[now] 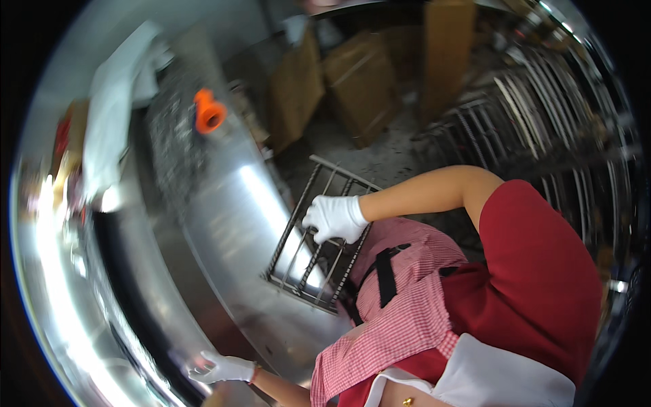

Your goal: The person assembles hair extensions by inserting wefts into a metal jig, securing them with a red clip, and placing the finished units onto a rolling rack. The process is repeated continuously with new wefts taken from a stack on the table.

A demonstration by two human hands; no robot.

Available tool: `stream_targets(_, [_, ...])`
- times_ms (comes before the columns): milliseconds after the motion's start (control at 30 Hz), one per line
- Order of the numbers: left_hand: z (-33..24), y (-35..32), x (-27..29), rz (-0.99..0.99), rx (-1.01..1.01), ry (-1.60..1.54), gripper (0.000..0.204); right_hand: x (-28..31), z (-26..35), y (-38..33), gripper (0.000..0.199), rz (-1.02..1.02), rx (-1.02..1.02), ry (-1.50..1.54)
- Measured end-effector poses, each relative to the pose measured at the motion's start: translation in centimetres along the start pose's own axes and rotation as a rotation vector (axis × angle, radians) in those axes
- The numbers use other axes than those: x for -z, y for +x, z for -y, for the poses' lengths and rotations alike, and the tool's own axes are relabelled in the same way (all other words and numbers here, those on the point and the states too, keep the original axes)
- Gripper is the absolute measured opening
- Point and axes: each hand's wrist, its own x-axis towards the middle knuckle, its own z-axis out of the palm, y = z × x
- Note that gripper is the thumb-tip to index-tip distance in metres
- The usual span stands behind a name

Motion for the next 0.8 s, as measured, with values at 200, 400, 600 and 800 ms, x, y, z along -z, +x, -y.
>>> stream_targets(200, [-14.4, -11.6, -7.6, 0.955, -0.269, -0.435, 0.053, -1.9, -1.2, -22.8, 0.049, -0.271, -1.070, 0.046])
stream_targets(400, [-25.3, -22.2, -9.0, 1.705, -0.137, -0.562, 0.044, -3.0, -2.5, -38.3, 0.051, -0.557, -2.033, 0.087])
stream_targets(600, [-32.7, -30.8, -10.8, 2.037, -0.242, -0.512, 0.047, -4.2, -4.7, -50.9, 0.043, -0.676, -1.951, 0.036])
stream_targets(800, [-36.6, -35.2, -12.7, 2.150, -0.298, -0.429, 0.048, -5.1, -7.8, -60.1, 0.035, -0.786, -2.162, -0.452])
